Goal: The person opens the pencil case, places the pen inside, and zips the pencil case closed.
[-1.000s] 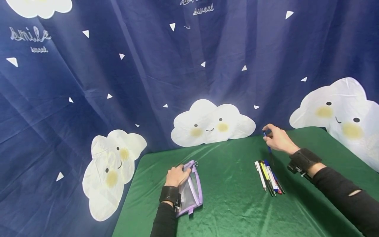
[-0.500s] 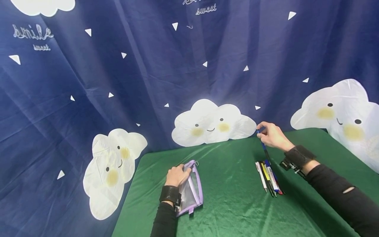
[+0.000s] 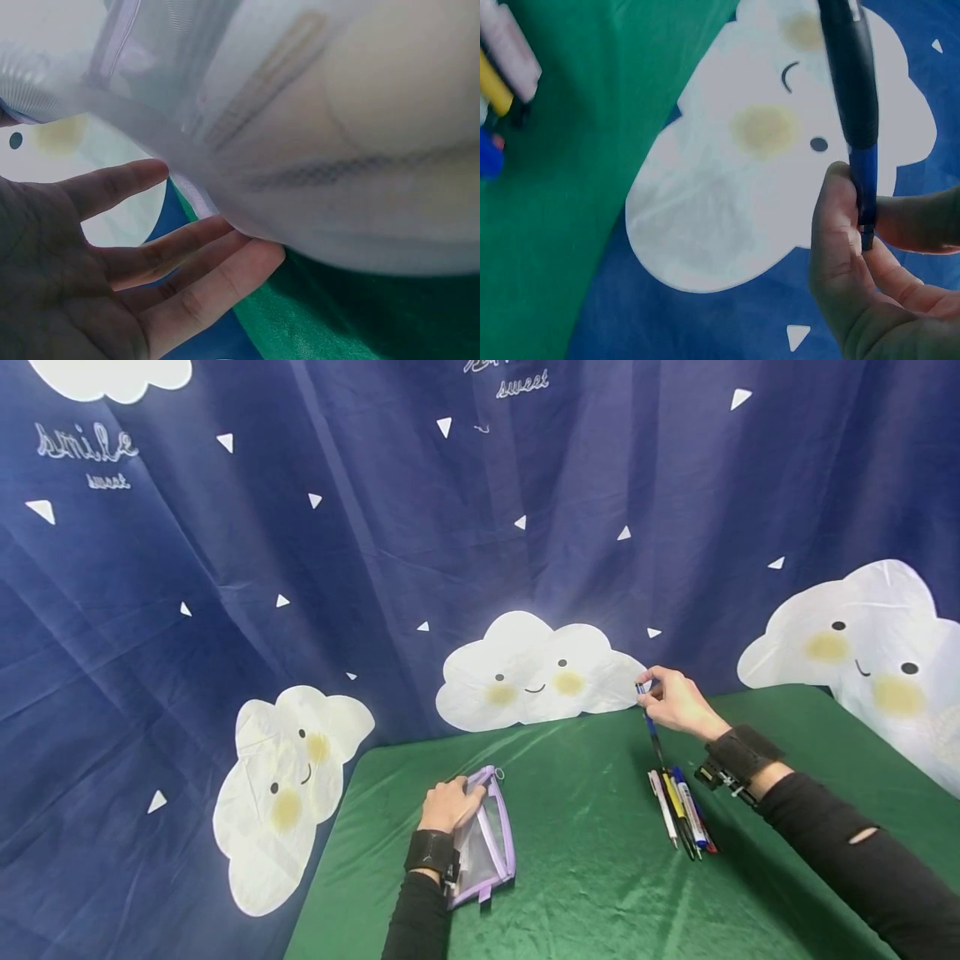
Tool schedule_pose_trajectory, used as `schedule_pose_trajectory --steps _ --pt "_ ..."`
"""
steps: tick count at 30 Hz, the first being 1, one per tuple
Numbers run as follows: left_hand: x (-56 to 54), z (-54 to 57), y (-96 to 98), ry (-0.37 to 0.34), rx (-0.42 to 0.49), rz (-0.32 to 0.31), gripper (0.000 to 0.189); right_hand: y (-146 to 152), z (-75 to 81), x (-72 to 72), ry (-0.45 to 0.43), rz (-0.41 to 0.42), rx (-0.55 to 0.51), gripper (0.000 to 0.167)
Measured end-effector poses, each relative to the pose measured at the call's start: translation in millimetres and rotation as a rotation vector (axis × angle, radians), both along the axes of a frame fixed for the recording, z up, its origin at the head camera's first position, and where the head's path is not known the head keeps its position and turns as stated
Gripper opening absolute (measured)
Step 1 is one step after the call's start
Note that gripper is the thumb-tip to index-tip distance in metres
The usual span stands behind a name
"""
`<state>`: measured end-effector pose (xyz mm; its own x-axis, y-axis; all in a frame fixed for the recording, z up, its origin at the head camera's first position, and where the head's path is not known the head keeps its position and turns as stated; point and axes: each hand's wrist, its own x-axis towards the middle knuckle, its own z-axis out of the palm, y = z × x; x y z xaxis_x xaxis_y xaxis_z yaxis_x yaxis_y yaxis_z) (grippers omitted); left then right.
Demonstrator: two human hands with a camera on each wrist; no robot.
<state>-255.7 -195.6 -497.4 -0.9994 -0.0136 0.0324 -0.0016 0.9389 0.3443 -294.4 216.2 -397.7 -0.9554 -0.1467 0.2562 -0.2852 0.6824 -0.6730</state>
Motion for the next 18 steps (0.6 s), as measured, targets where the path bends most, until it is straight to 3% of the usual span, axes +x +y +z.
schedule_pose_trajectory --steps 7,18 --pt "-0.1 -1.3 -1.1 -0.003 0.006 0.0 0.061 -14.9 -2.1 -3.6 -0.003 0.009 -0.037 0.032" --pt "2.5 -0.3 1.4 -0.003 0.003 -0.001 0.064 -47.2 -3.6 -12.0 0.098 -0.04 -0.103 0.026"
